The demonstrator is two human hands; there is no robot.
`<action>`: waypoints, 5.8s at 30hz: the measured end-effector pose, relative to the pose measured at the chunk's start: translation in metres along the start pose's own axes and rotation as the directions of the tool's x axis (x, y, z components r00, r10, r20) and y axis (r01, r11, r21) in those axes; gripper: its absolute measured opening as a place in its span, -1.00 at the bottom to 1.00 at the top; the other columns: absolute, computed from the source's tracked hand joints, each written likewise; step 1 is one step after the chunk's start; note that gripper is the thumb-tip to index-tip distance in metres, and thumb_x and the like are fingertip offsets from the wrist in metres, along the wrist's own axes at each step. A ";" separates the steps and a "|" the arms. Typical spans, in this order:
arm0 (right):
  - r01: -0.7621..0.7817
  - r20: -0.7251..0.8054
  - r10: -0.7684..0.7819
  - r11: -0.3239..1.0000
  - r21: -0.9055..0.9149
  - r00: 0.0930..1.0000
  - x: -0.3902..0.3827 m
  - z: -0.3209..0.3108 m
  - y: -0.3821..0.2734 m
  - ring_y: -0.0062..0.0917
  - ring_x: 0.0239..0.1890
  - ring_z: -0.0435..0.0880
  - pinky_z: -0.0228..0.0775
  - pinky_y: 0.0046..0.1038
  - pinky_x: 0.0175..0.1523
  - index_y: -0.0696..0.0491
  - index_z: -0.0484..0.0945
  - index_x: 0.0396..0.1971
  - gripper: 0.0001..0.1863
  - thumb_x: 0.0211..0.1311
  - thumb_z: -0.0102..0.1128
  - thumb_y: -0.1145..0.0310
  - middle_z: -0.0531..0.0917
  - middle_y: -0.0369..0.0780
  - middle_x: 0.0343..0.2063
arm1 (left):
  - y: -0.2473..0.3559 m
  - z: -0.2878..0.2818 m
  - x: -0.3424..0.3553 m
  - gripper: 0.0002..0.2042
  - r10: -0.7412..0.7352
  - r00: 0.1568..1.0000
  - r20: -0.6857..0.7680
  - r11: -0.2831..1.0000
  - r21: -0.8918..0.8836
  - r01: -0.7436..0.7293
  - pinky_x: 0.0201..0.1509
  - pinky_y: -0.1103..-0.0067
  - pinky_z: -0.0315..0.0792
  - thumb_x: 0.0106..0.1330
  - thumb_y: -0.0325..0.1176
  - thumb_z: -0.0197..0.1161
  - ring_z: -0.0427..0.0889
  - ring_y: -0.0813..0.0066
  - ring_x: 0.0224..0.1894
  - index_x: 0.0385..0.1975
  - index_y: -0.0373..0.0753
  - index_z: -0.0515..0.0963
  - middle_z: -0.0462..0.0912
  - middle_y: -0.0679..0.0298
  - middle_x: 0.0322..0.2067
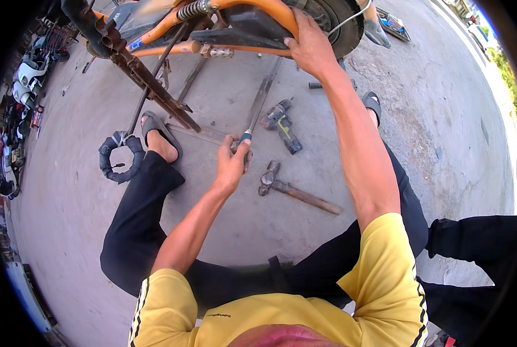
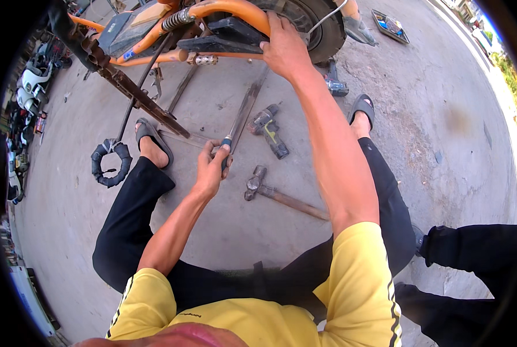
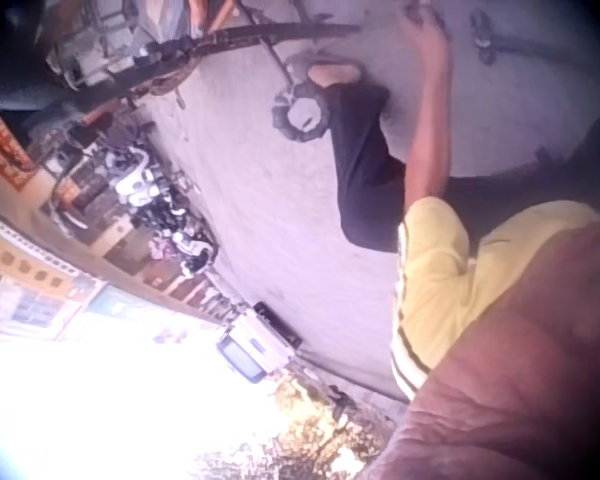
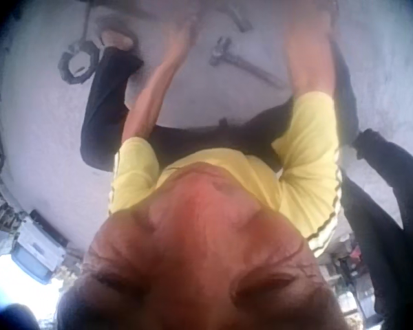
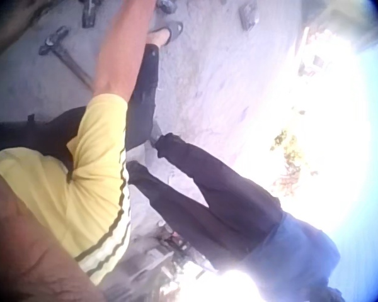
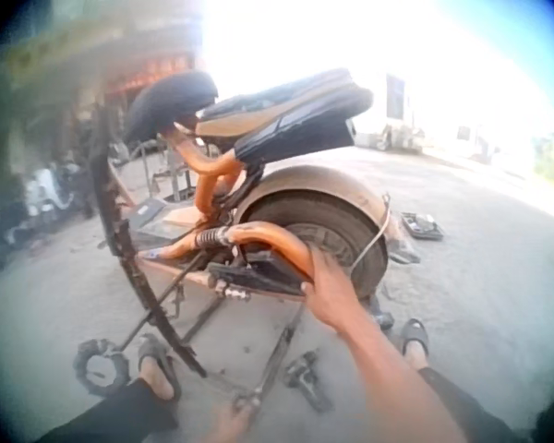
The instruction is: The person sits on the ground and uses a screwdriver and hammer to work on the rear frame of an orange scooter. They repeatedly tap the screwdriver with the hammer while adjusting components near the rear wheel.
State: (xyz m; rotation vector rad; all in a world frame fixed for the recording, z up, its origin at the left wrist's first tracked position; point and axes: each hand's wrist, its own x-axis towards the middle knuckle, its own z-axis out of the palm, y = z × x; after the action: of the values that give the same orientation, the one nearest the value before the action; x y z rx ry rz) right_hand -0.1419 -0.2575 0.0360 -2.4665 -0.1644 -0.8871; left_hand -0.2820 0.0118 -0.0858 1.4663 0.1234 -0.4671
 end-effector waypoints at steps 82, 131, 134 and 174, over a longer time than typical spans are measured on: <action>0.060 -0.200 -0.074 0.995 -0.075 0.977 -0.009 0.008 -0.001 0.02 0.23 0.52 0.39 -0.08 0.33 0.20 0.37 0.31 -0.35 0.14 0.21 0.58 0.55 0.07 0.14 | 0.081 -0.002 0.029 -0.59 -0.018 0.910 0.415 0.855 -0.465 0.229 -0.72 0.74 0.07 0.61 -0.03 0.11 0.21 0.75 -0.81 0.13 -0.28 0.47 0.35 0.48 -0.63; -0.482 0.780 0.507 0.821 -0.307 0.367 -0.367 0.040 -0.060 0.17 -0.02 0.69 0.52 0.06 0.10 0.20 0.37 0.08 -0.46 0.28 0.35 0.18 0.67 0.22 -0.07 | 0.122 0.011 0.014 -0.57 -0.070 0.919 0.388 0.970 -0.188 0.154 -0.72 0.70 0.21 0.65 -0.10 -0.02 0.34 0.66 -0.68 0.26 -0.30 0.48 0.42 0.40 -0.56; -0.503 0.778 0.503 0.816 -0.284 0.376 -0.364 0.038 -0.061 0.16 -0.03 0.70 0.52 0.06 0.10 0.22 0.36 0.07 -0.45 0.30 0.33 0.14 0.72 0.22 -0.19 | 0.121 0.004 0.021 -0.57 -0.067 0.886 0.458 0.948 -0.249 0.200 -0.72 0.70 0.23 0.66 -0.07 -0.03 0.34 0.68 -0.69 0.27 -0.29 0.45 0.40 0.42 -0.55; -0.518 0.767 0.473 0.827 -0.217 0.434 -0.311 -0.022 -0.116 0.06 -0.18 0.74 0.53 -0.02 -0.06 0.12 0.53 0.05 -0.50 0.37 0.32 0.02 0.75 0.04 -0.33 | 0.123 0.031 0.040 -0.76 0.020 0.920 0.390 0.996 -0.092 0.018 -0.67 0.62 0.39 0.61 -0.27 0.00 0.39 0.66 -0.63 0.04 -0.30 0.43 0.43 0.38 -0.46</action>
State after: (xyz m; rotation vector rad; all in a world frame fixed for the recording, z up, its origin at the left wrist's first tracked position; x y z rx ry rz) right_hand -0.4282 -0.1511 -0.0943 -2.4466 0.2464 0.5369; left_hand -0.2062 -0.0230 0.0171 1.2543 -0.1724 -0.7355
